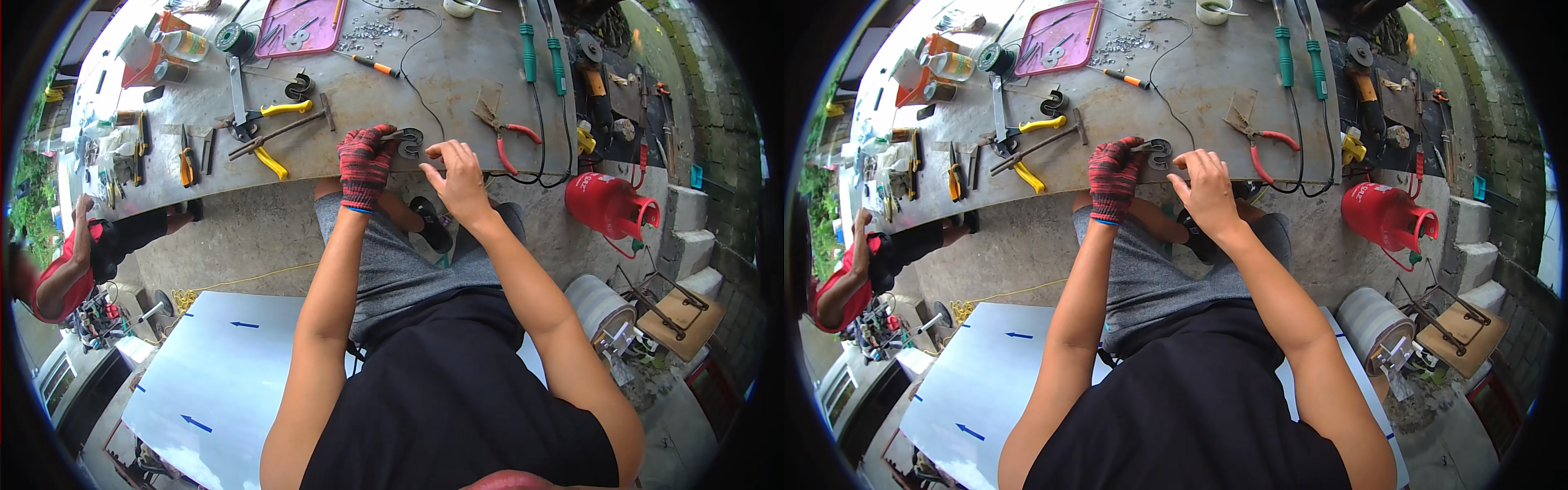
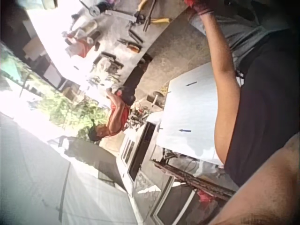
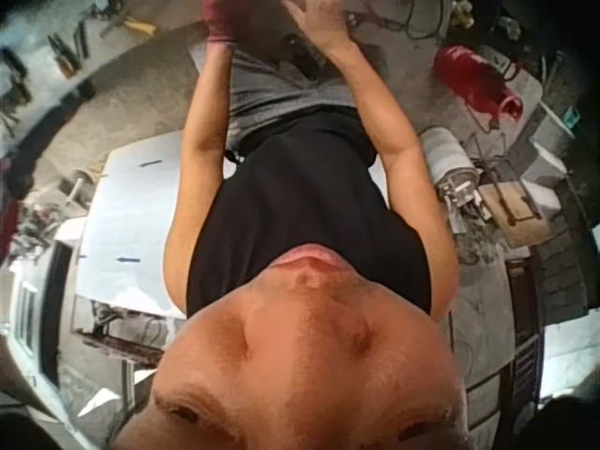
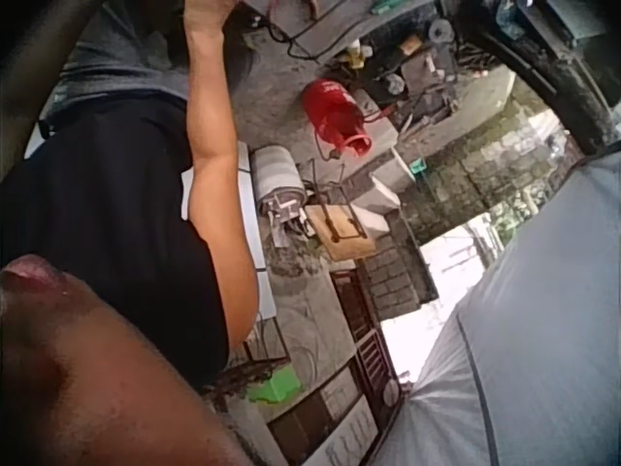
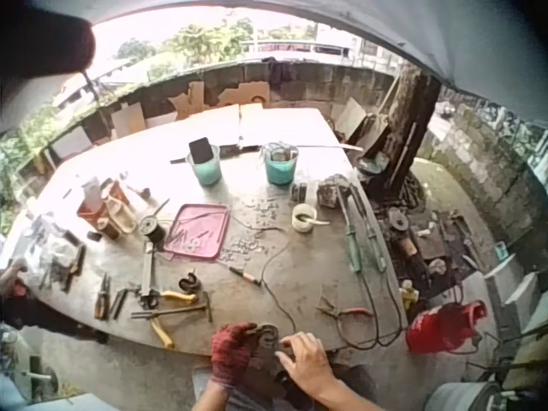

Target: The person welds small metal pieces onto a cylindrical metal part using a welding torch and a grounding clamp. They repeatedly pick up metal pieces, position them on the cylinder, and weld them in place. The person also uses pliers to adjust the pieces and a file to smooth the welds.

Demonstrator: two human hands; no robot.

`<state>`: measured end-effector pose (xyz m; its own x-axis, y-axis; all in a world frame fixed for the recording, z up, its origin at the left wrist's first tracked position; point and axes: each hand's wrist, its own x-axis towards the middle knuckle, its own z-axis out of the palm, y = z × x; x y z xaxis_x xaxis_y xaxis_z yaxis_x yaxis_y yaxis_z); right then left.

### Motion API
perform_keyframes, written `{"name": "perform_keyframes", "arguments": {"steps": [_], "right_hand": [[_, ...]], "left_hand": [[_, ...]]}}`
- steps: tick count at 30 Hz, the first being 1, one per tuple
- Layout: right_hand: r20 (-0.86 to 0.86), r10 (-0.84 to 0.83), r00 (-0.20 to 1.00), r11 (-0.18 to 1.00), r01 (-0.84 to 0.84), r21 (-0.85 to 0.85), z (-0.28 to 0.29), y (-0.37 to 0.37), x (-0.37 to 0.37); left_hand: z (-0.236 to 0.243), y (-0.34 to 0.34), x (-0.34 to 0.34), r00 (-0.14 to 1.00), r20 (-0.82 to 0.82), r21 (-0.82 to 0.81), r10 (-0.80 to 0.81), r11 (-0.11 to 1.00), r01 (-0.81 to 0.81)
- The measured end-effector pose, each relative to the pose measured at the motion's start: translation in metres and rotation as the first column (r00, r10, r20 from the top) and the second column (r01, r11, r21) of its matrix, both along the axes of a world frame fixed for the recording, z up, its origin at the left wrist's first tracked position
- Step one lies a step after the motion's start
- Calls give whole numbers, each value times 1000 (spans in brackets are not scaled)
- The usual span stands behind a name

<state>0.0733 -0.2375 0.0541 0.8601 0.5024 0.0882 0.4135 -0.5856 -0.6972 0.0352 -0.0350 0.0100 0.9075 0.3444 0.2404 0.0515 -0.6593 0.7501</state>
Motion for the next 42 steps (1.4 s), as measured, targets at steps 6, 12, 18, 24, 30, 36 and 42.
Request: {"name": "perform_keyframes", "arguments": {"steps": [6, 12, 18, 24, 30, 36, 42], "right_hand": [[45, -34, 998, 999, 32, 44, -8, 14, -3], [34, -43, 999, 998, 41, 54, -10, 15, -2], [22, -43, 999, 998, 42, 53, -11, 16, -3], [16, -51, 999, 998, 51, 45, -12, 16, -4], [29, -22, 999, 998, 21, 52, -6, 8, -2], [-26, -72, 997, 997, 73, 39, 7, -20, -6], [-21, -114, 993, 993, 115, 40, 16, -46, -9]], "left_hand": [[10, -1, -1, 998, -44, 15, -46, 999, 47], [11, -1, -2, 996, -59, 24, -63, 998, 65], [-4, 10, -2, 984, -7, 142, -179, 974, 178], [-8, 7, -3, 986, 38, 142, -163, 977, 156], [-16, 9, -1, 983, 72, 199, -166, 969, 149], [-20, 7, -5, 987, 62, 187, -146, 973, 133], [-23, 8, -4, 984, 83, 186, -159, 972, 142]]}}
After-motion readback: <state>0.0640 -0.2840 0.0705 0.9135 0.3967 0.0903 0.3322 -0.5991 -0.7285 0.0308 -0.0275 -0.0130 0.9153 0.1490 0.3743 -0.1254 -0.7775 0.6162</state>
